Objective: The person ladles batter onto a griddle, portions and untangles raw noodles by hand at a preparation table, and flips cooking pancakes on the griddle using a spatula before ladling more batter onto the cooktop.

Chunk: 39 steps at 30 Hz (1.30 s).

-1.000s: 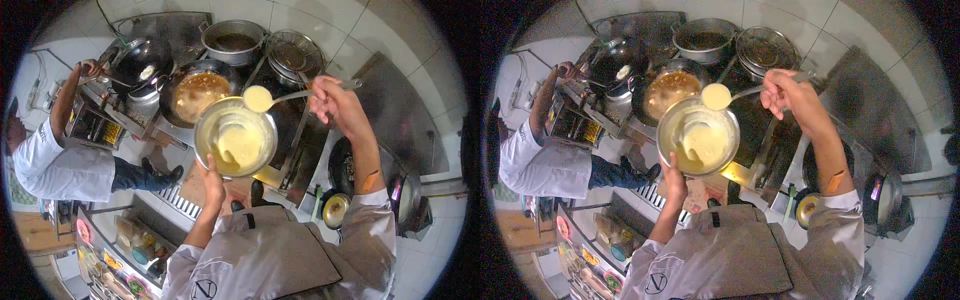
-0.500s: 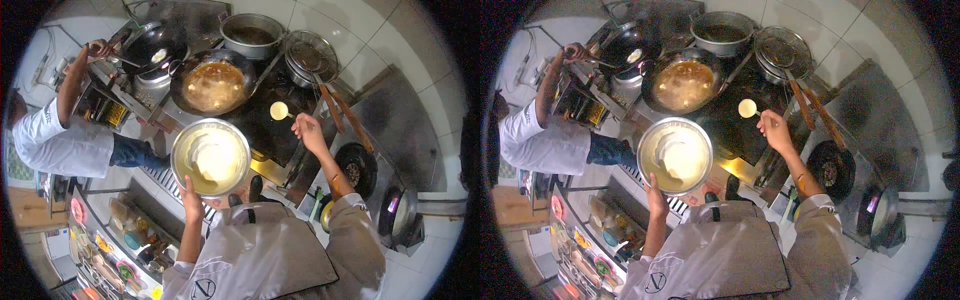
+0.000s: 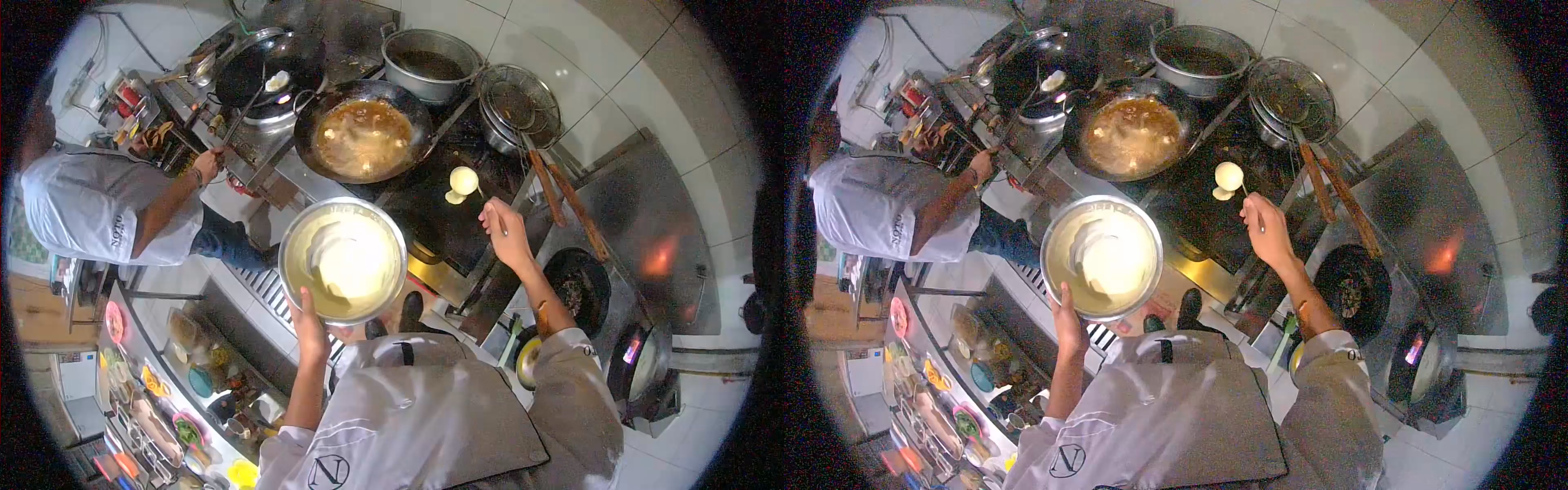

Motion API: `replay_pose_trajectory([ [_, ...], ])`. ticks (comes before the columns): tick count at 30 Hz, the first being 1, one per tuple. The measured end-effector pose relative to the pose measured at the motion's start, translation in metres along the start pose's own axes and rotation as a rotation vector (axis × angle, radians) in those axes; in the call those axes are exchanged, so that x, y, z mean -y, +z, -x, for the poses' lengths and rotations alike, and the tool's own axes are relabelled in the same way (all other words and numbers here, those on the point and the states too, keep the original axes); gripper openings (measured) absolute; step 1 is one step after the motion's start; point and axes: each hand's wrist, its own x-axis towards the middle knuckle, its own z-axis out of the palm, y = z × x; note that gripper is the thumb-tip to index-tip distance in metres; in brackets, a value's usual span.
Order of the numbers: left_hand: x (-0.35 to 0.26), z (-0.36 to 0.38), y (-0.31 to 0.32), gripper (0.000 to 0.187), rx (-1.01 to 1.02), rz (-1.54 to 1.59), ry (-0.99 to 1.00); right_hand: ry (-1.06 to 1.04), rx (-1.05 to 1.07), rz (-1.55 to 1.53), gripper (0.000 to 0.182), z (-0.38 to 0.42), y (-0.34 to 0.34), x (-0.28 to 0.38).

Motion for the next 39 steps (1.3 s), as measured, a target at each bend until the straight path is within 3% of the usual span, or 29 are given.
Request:
replay_pose_trajectory([
  [4,0.004,-0.003,-0.008,0.064,0.0,-0.011,-0.024,-0.082,-0.01,0.067,0.034,0.001,-0.006,0.008],
  [9,0.009,-0.007,-0.013,0.063,-0.004,-0.023,-0.008,-0.234,-0.055,0.162,0.027,0.003,-0.012,0.029],
  [13,-0.002,0.0,-0.007,0.062,-0.026,-0.032,-0.069,-0.258,-0.056,0.194,0.024,0.005,-0.015,0.038],
  [19,-0.003,0.001,-0.003,0.061,-0.006,-0.033,-0.006,-0.293,-0.022,0.296,0.016,0.014,-0.014,0.046],
  [27,-0.012,0.008,0.001,0.059,0.026,0.018,-0.096,-0.36,-0.017,0.337,0.002,0.023,0.015,0.004],
  [31,-0.034,0.021,0.016,0.059,0.003,0.029,-0.174,-0.318,0.046,0.381,0.006,0.026,0.028,-0.019],
  [39,-0.002,0.002,-0.004,0.062,-0.019,-0.03,-0.058,-0.299,0.022,0.352,0.006,0.029,0.035,-0.032],
])
